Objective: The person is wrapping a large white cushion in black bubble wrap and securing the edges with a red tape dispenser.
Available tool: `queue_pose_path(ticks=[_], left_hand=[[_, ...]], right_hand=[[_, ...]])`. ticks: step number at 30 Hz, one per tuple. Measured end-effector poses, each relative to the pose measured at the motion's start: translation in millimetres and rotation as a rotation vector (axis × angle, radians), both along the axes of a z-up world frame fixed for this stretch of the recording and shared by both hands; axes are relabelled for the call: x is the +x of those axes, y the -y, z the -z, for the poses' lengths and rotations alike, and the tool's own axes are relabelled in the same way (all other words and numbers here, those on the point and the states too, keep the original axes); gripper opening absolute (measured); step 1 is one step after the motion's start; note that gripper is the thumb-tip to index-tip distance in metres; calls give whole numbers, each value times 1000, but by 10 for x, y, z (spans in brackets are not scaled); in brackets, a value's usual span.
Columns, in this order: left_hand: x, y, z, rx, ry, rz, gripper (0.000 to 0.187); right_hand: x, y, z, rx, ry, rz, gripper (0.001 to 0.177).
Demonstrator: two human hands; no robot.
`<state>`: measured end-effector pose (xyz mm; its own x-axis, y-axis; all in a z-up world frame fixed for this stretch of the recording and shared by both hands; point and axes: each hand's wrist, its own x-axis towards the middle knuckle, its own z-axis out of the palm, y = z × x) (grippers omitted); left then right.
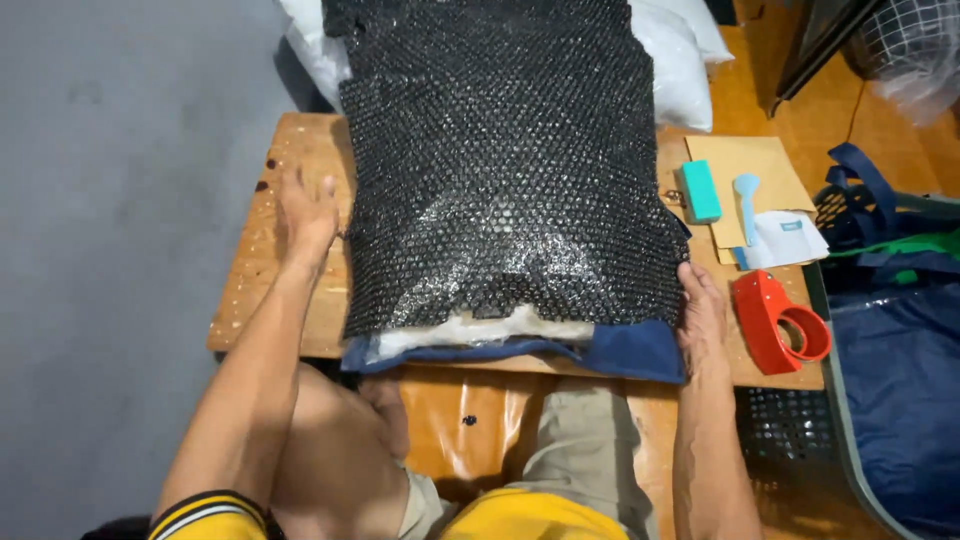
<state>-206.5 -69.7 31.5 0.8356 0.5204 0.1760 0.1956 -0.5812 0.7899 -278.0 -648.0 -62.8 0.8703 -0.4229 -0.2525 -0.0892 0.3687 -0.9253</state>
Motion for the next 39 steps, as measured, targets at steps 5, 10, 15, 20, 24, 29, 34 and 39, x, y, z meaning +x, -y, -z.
queue_pose_path(ticks=[5, 10, 15, 20, 24, 29, 34, 39], left_hand=[[-616, 1156, -1259, 134, 213, 510, 49], [-636, 1551, -1193, 466, 185, 871, 57], [-546, 1506, -1155, 648, -170, 922, 78], [-494, 1498, -1134, 613, -177, 916, 79], [-546, 1521, -1216, 610, -183, 926, 81], [-547, 1521, -1230, 610, -182, 932, 83], [-518, 1525, -1202, 599, -183, 932, 82], [-521, 1506, -1191, 596, -182, 936, 81]], right_hand=[[-236, -364, -601, -1, -1, -20, 26], [-39, -61, -70, 7, 30, -18, 26], [24, -34, 15, -12, 9, -31, 26], [43, -88, -71, -29, -19, -1, 32], [27, -34, 2, -86, -12, 109, 37], [-142, -325, -722, -881, 243, 368, 48], [-112, -1057, -1629, -1268, 686, 54, 55], [-128, -1953, -2070, -1641, 392, -658, 59]])
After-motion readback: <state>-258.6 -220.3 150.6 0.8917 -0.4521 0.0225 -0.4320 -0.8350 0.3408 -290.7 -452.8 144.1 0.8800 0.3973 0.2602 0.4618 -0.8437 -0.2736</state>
